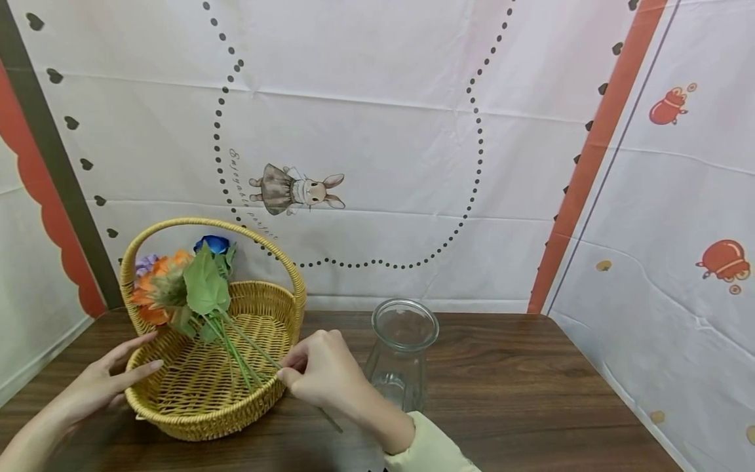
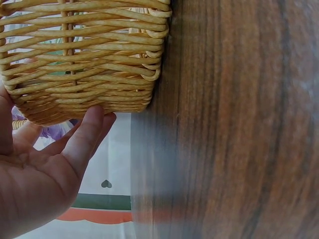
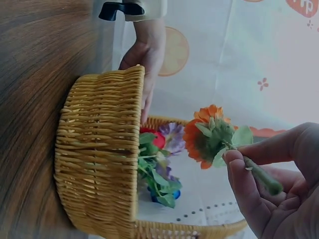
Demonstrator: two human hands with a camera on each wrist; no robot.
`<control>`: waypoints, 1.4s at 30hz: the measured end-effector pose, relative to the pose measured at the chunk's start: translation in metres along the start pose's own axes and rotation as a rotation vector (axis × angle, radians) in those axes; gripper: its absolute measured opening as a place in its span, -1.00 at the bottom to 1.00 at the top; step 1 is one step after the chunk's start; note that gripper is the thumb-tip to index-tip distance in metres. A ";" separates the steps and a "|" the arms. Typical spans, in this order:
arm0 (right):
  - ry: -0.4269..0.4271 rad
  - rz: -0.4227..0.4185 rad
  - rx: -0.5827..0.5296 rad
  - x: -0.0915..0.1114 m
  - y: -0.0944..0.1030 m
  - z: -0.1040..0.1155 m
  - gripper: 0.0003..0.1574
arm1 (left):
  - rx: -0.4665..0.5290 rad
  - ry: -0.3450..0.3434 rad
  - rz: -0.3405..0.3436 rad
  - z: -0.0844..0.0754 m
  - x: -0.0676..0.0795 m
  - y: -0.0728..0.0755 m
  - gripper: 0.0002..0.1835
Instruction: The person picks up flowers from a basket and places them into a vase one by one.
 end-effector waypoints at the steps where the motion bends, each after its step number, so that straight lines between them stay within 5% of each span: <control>1: 0.005 0.003 -0.005 0.002 0.002 0.000 -0.90 | -0.002 0.004 -0.001 0.001 0.000 0.000 -0.17; 18: -0.021 0.050 -0.273 0.027 0.049 -0.015 -0.96 | -0.074 -0.009 -0.016 0.002 0.002 0.003 -0.21; 27: -0.038 0.086 -0.455 0.030 0.065 -0.025 -0.83 | -0.012 -0.010 -0.003 0.002 0.000 0.001 -0.20; 33: -0.063 0.070 -0.484 0.033 0.077 -0.031 -0.81 | -0.086 -0.020 -0.026 0.000 0.000 0.003 -0.21; 42: -0.010 -0.008 -0.460 0.031 0.111 -0.031 -0.77 | -0.055 -0.009 -0.009 0.001 0.000 0.002 -0.20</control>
Point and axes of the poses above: each hand's wrist, its own x-axis away from the middle knuckle, its own y-axis out of the back of the hand, z = x × y, the point moved 10 cm from there along -x, towards the middle knuckle, and after that the axes turned 2 degrees about z, right-handed, at the moved point
